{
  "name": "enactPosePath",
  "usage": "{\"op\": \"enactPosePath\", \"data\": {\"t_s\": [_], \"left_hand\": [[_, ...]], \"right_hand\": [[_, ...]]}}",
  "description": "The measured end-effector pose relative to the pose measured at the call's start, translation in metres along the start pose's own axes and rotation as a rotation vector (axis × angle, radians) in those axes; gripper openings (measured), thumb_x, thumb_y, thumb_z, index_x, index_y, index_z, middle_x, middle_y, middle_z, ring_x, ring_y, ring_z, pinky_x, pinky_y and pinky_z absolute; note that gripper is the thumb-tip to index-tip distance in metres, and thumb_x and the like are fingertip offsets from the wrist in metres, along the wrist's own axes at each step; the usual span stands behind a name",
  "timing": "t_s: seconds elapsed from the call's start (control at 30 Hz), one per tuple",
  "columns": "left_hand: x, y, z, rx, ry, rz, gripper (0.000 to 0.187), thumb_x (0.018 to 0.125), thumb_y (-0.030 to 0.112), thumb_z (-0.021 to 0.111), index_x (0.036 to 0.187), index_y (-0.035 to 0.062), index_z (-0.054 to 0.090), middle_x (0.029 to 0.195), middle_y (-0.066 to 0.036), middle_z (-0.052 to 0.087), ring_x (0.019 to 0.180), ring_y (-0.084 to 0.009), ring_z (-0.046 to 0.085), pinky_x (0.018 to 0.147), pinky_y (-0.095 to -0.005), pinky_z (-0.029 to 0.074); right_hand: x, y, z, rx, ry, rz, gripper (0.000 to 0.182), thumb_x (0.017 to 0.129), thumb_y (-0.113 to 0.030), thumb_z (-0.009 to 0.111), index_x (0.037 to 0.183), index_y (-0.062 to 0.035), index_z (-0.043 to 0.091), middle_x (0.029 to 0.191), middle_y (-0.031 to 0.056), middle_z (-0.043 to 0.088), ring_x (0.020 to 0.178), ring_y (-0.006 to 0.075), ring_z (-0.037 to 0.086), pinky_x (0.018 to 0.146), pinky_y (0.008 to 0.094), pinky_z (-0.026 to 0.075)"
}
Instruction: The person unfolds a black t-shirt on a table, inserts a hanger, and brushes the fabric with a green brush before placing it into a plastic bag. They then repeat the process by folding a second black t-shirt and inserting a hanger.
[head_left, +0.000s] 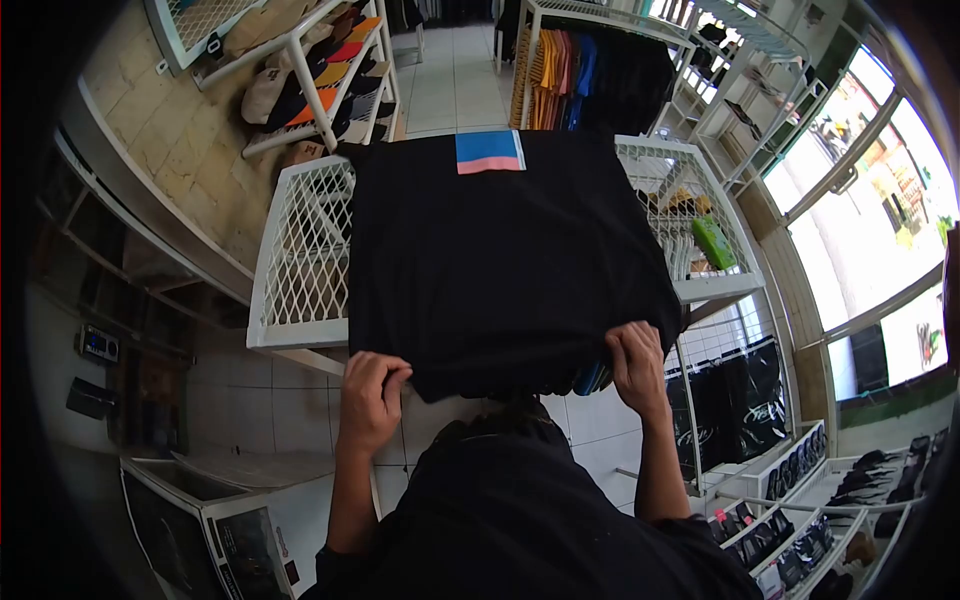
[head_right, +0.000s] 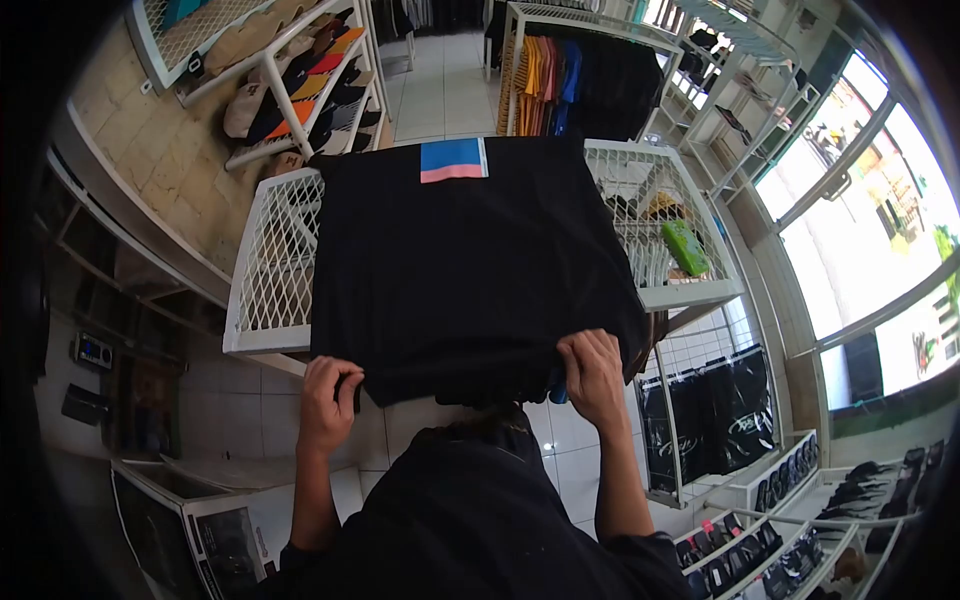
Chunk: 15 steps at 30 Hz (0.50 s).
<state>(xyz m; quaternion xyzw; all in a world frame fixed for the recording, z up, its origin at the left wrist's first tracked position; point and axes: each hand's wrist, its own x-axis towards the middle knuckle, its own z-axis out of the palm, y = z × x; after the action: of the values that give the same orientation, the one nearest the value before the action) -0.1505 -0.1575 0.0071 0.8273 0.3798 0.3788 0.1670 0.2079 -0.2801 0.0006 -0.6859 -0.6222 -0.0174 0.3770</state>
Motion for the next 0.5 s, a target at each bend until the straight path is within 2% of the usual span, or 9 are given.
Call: {"op": "enactPosePath", "data": {"t_s": [0.03, 0.1, 0.17, 0.23, 0.3, 0.33, 0.37, 0.43, 0.5], "left_hand": [[-0.007, 0.004, -0.006, -0.022, -0.062, -0.033, 0.006, 0.092, 0.005, 0.069, 0.089, 0.0027, 0.064, 0.083, -0.011, 0.067, 0.078, -0.0307, 0.063, 0.088, -0.0436, 0.049], [-0.015, 0.012, -0.019, -0.016, -0.093, -0.086, 0.005, 0.092, 0.004, 0.070, 0.089, 0.0026, 0.066, 0.083, -0.010, 0.068, 0.078, -0.0293, 0.064, 0.088, -0.0434, 0.049], [-0.020, 0.017, -0.033, -0.002, -0.252, -0.186, 0.003, 0.091, 0.005, 0.071, 0.090, 0.0036, 0.068, 0.082, -0.009, 0.070, 0.079, -0.0281, 0.065, 0.088, -0.0428, 0.048], [-0.016, 0.017, -0.040, 0.010, -0.330, -0.217, 0.007, 0.091, 0.009, 0.074, 0.091, 0.0044, 0.070, 0.081, -0.008, 0.071, 0.079, -0.0254, 0.066, 0.085, -0.0424, 0.049], [-0.003, 0.017, -0.037, -0.145, -0.313, -0.275, 0.008, 0.088, 0.006, 0.077, 0.089, 0.0019, 0.070, 0.083, -0.010, 0.070, 0.077, -0.0217, 0.067, 0.073, -0.0378, 0.052], [0.006, 0.019, -0.025, -0.181, -0.168, -0.242, 0.016, 0.090, 0.018, 0.079, 0.089, 0.0050, 0.070, 0.080, -0.007, 0.072, 0.075, -0.0222, 0.067, 0.068, -0.0388, 0.050], [0.019, 0.021, -0.013, -0.181, -0.164, -0.239, 0.016, 0.090, 0.018, 0.079, 0.089, 0.0050, 0.070, 0.080, -0.007, 0.072, 0.075, -0.0222, 0.067, 0.068, -0.0388, 0.050], [0.046, 0.022, 0.010, -0.076, 0.025, -0.109, 0.019, 0.090, 0.022, 0.080, 0.090, 0.0050, 0.070, 0.078, -0.007, 0.070, 0.074, -0.0226, 0.066, 0.066, -0.0383, 0.051], [0.066, 0.009, 0.036, 0.031, 0.051, -0.087, 0.022, 0.090, 0.024, 0.080, 0.092, 0.0047, 0.070, 0.080, -0.007, 0.068, 0.075, -0.0233, 0.065, 0.068, -0.0386, 0.051]], "right_hand": [[-0.005, -0.004, -0.004, 0.015, -0.104, 0.067, 0.007, 0.096, -0.008, 0.064, 0.091, -0.0032, 0.065, 0.086, 0.0096, 0.066, 0.087, 0.0296, 0.061, 0.083, 0.0415, 0.044], [-0.010, -0.015, -0.009, 0.013, -0.139, 0.083, 0.011, 0.097, -0.011, 0.064, 0.090, -0.0031, 0.066, 0.083, 0.0095, 0.065, 0.083, 0.0293, 0.060, 0.080, 0.0412, 0.043], [-0.011, -0.025, -0.016, 0.045, -0.358, 0.173, 0.014, 0.097, -0.015, 0.065, 0.091, -0.0036, 0.069, 0.082, 0.0096, 0.066, 0.081, 0.0294, 0.061, 0.081, 0.0407, 0.044], [-0.006, -0.026, -0.014, 0.071, -0.377, 0.191, 0.017, 0.096, -0.020, 0.069, 0.092, -0.0041, 0.071, 0.081, 0.0092, 0.066, 0.080, 0.0294, 0.061, 0.082, 0.0400, 0.045], [0.013, -0.033, -0.011, 0.104, -0.337, 0.187, 0.019, 0.095, -0.023, 0.071, 0.093, -0.0044, 0.071, 0.081, 0.0093, 0.067, 0.081, 0.0288, 0.062, 0.084, 0.0397, 0.046], [0.026, -0.036, -0.007, 0.069, -0.268, 0.154, 0.021, 0.094, -0.025, 0.073, 0.093, -0.0045, 0.071, 0.083, 0.0100, 0.067, 0.083, 0.0298, 0.063, 0.082, 0.0409, 0.048], [0.040, -0.037, -0.001, 0.069, -0.265, 0.150, 0.021, 0.094, -0.025, 0.073, 0.093, -0.0045, 0.071, 0.083, 0.0100, 0.067, 0.083, 0.0298, 0.063, 0.082, 0.0409, 0.048], [0.064, -0.032, 0.015, 0.016, -0.083, 0.014, 0.021, 0.094, -0.024, 0.072, 0.091, -0.0038, 0.069, 0.085, 0.0120, 0.067, 0.084, 0.0315, 0.064, 0.079, 0.0431, 0.050], [0.086, -0.025, 0.031, -0.043, -0.079, -0.004, 0.021, 0.093, -0.024, 0.073, 0.090, -0.0036, 0.068, 0.084, 0.0127, 0.066, 0.083, 0.0327, 0.063, 0.078, 0.0439, 0.050]]}}
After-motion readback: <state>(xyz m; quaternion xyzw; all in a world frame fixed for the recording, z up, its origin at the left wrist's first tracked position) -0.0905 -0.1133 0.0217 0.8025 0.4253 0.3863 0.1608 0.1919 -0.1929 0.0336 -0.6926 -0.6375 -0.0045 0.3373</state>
